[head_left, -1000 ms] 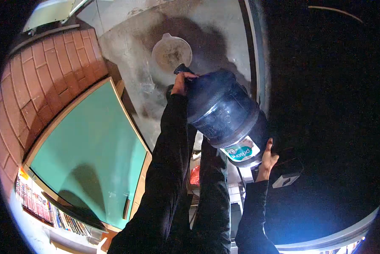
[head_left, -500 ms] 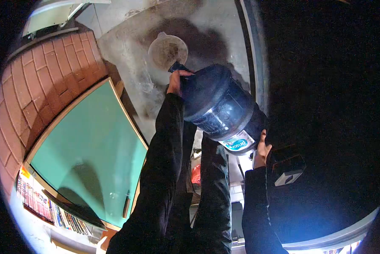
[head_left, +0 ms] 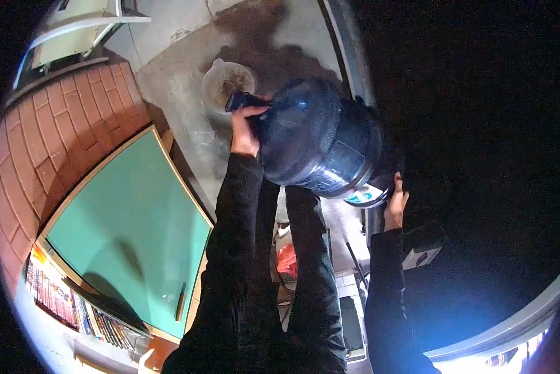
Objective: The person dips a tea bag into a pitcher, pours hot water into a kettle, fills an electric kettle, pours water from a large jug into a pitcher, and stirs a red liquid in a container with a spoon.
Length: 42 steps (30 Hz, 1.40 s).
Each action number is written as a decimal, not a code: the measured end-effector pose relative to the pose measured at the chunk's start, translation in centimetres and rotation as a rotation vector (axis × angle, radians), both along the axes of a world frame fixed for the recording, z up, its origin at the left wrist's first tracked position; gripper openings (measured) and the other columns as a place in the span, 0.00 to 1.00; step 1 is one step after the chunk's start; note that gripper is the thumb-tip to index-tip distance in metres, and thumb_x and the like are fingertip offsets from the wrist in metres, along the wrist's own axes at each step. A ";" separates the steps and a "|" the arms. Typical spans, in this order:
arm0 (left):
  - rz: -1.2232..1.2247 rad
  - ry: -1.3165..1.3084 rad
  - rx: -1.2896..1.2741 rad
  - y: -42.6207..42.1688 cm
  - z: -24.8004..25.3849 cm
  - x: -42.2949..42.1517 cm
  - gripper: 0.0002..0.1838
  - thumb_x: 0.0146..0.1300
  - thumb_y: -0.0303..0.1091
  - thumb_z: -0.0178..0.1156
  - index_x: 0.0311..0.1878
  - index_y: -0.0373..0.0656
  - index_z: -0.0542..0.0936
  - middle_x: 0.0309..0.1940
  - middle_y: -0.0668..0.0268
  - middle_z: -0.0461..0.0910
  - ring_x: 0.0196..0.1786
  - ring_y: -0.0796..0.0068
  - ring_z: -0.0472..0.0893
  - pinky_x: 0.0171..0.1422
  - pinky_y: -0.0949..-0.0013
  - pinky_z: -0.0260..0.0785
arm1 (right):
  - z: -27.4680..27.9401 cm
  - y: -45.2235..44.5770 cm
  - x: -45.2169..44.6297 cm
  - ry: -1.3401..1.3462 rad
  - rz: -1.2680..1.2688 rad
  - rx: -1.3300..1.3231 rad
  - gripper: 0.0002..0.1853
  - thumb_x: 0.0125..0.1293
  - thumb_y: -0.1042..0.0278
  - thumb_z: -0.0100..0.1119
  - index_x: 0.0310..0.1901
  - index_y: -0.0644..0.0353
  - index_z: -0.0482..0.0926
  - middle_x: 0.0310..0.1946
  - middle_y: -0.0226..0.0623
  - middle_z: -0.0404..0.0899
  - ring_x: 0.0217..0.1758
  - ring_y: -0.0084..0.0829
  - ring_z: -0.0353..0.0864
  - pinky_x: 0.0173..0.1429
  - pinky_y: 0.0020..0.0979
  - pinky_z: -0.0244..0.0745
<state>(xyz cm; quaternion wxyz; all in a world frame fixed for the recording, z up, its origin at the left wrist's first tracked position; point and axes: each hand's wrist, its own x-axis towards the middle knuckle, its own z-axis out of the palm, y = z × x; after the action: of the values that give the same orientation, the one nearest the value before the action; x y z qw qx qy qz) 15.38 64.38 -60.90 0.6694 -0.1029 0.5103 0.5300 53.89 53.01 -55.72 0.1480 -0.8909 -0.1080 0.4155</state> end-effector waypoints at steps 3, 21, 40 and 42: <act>0.035 0.056 0.101 0.8 2.3 1.6 0.16 0.43 0.24 0.55 0.39 0.37 0.80 0.41 0.59 0.82 0.52 0.63 0.78 0.62 0.64 0.67 | -3.4 0.6 3.7 0.254 -0.177 0.350 0.40 0.64 0.40 0.60 0.65 0.67 0.69 0.63 0.43 0.73 0.64 0.43 0.72 0.67 0.40 0.65; 0.121 0.210 0.370 -1.2 2.9 11.5 0.26 0.35 0.18 0.66 0.45 0.41 0.77 0.48 0.61 0.76 0.66 0.60 0.69 0.77 0.56 0.51 | -11.6 16.9 15.8 0.095 0.404 0.565 0.38 0.65 0.42 0.57 0.70 0.58 0.65 0.72 0.41 0.59 0.74 0.42 0.59 0.75 0.45 0.55; -0.209 0.574 0.476 2.5 7.0 19.2 0.29 0.46 0.30 0.78 0.53 0.44 0.77 0.54 0.61 0.79 0.63 0.63 0.73 0.73 0.55 0.58 | 2.6 17.7 10.3 -0.277 0.491 0.534 0.27 0.70 0.63 0.52 0.69 0.60 0.67 0.71 0.43 0.63 0.74 0.41 0.62 0.75 0.42 0.57; -0.313 0.563 0.444 3.5 8.3 20.8 0.32 0.43 0.32 0.80 0.54 0.44 0.77 0.54 0.61 0.79 0.63 0.62 0.73 0.72 0.55 0.59 | 8.9 16.3 5.7 -0.463 0.765 0.508 0.27 0.71 0.62 0.53 0.69 0.62 0.66 0.70 0.45 0.64 0.74 0.41 0.62 0.76 0.42 0.56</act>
<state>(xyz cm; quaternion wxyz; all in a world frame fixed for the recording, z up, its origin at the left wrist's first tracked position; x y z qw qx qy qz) 36.21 67.87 -52.57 0.5820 0.2730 0.5565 0.5264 59.61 69.35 -46.86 0.1693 -0.7925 -0.5535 0.1923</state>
